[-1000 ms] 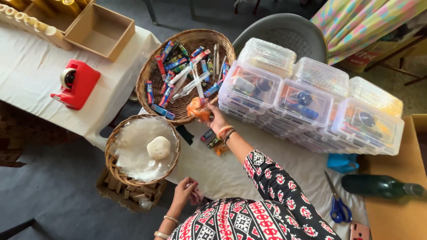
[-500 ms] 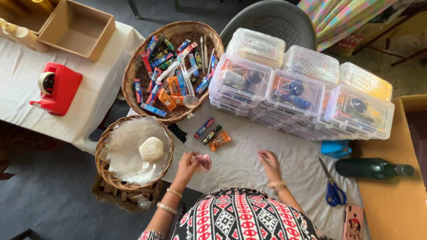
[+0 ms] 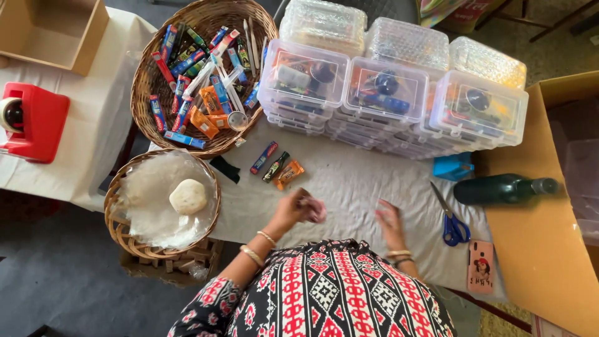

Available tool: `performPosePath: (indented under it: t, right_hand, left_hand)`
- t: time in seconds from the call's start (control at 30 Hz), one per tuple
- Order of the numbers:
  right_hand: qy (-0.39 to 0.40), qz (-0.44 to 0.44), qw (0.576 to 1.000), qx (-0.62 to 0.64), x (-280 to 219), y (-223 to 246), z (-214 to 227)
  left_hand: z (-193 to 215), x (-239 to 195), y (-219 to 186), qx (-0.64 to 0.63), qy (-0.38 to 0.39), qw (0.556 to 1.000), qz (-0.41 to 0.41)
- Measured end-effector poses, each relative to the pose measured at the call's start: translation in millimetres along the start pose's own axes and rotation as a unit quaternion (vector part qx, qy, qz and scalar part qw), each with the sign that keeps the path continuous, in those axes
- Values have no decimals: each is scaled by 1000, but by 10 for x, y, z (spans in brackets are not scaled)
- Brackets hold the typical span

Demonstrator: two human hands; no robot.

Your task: The person selects small packaged items from a wicker basket and places them into clear plastic containers on a table. They repeatedly pick items, arrange them inside the containers, close the lids, and stack the filled containers. The person also reaches into a cardboard box to retrieve additional items and continues packing them into containers.

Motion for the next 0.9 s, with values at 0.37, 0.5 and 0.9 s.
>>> performPosePath:
  t: [0.37, 0.5, 0.9]
  right_hand:
    - [297, -185, 906, 240, 213, 763, -555]
    - [153, -111, 969, 162, 135, 256, -316]
    - [228, -324, 811, 430, -847, -1178, -1828]
  left_hand:
    - [370, 326, -359, 158, 9, 970, -182]
    - [1333, 588, -962, 211, -170, 930, -250]
    - [2150, 1856, -958, 477, -194, 851, -104]
Point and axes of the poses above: each hand's wrist, its own x-axis towards the middle knuckle, its own z-axis out of the back of the hand, y = z × x, the point moved 8 cm from there along x, towards the middle knuckle, and after that the axes turned 15 degrees about -x, right-handed, at the moved point
